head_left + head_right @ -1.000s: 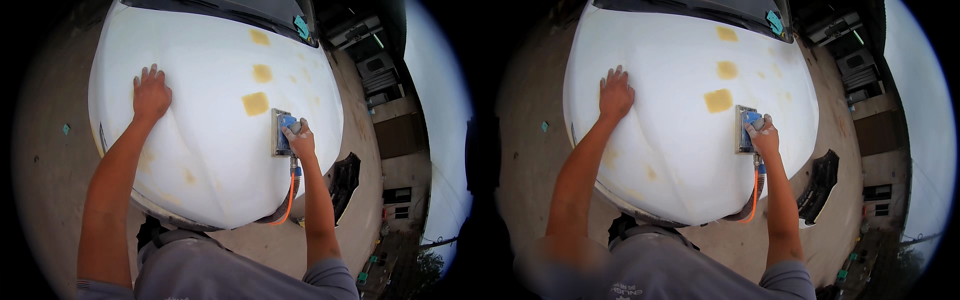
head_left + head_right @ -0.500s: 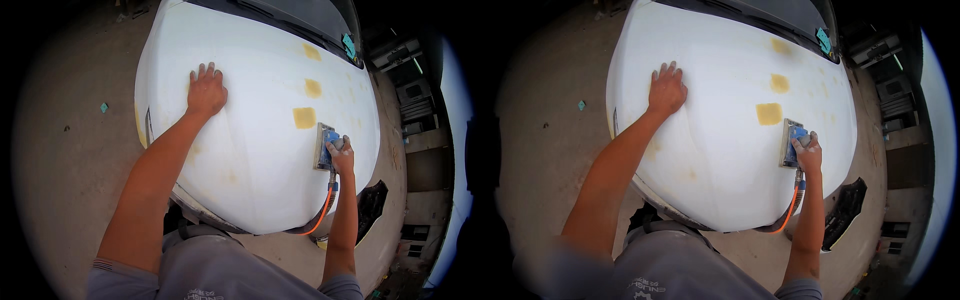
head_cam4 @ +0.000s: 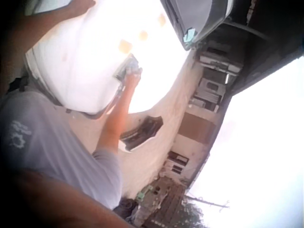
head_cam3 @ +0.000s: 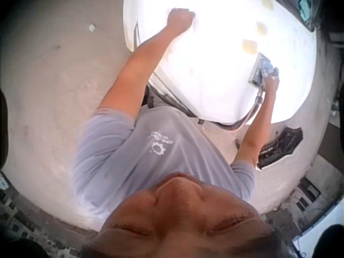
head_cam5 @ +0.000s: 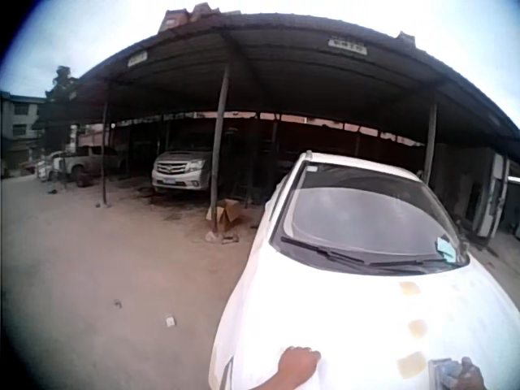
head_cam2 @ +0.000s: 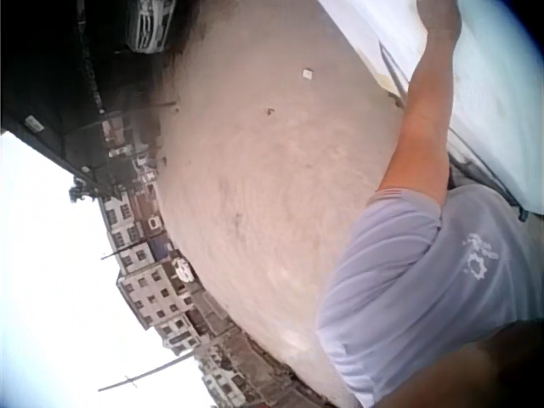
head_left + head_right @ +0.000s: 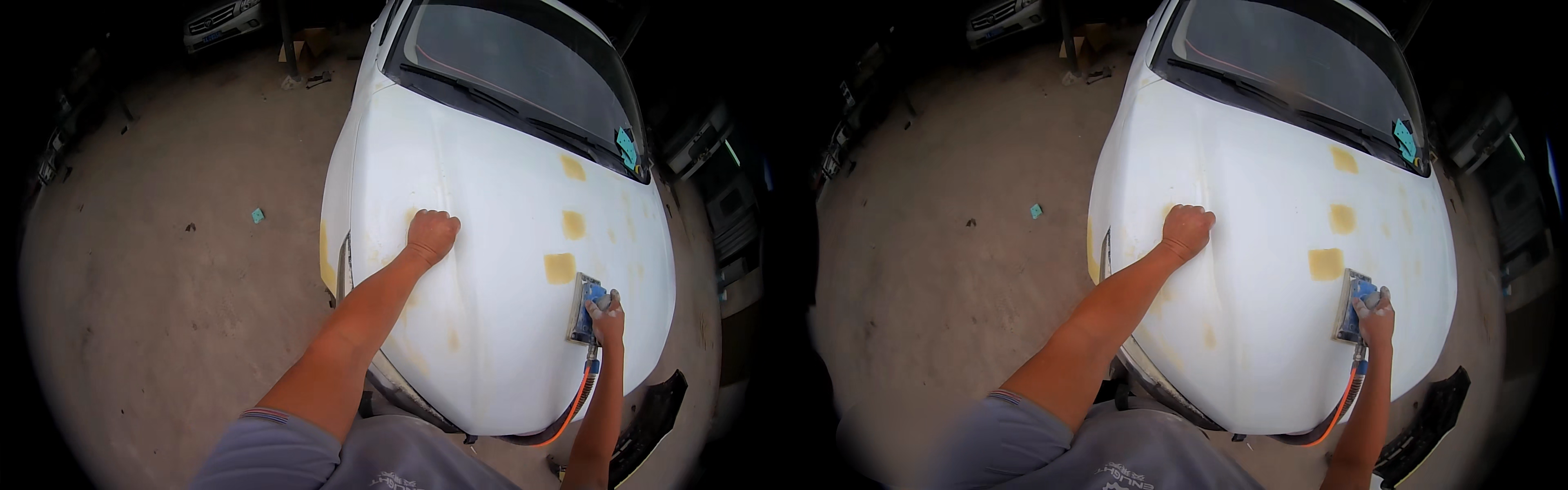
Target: The person uses a pneumatic sanding block to sand the surface of a white car hood. They move the tool across multiple areas, focusing on yellowish spots, and occasionally pause to feel the surface with their left hand. The task continues across the hood without visible completion.
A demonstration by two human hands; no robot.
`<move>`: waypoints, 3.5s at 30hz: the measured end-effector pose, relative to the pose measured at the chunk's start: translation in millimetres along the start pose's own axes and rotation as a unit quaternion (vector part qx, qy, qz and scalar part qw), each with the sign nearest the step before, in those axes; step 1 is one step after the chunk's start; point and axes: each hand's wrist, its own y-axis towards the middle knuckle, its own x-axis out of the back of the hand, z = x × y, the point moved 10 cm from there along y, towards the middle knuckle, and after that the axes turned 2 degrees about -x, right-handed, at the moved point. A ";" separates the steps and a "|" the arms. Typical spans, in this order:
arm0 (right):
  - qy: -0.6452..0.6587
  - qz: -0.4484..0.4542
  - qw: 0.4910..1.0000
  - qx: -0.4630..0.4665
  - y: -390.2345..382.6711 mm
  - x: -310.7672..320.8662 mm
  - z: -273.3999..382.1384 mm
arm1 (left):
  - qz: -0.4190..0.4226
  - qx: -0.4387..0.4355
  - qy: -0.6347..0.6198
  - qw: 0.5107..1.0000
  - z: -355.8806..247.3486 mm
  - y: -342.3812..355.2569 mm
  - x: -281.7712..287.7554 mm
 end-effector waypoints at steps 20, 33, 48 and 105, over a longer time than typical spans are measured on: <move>0.119 0.013 0.993 -0.016 60.9 -4.7 -29.9 | 0.130 0.060 -0.022 0.990 1.1 -3.6 -4.0; 0.079 -0.004 0.997 -0.017 60.5 -4.5 -25.5 | 0.139 0.083 -0.018 0.987 -2.6 1.8 -1.6; 0.009 -0.011 0.996 -0.089 56.1 10.8 -36.7 | 0.159 0.108 0.011 0.981 3.1 -0.3 -11.5; -0.064 0.045 0.997 -0.011 -13.5 -4.7 35.7 | 0.075 0.093 0.024 0.993 3.5 2.9 -4.1</move>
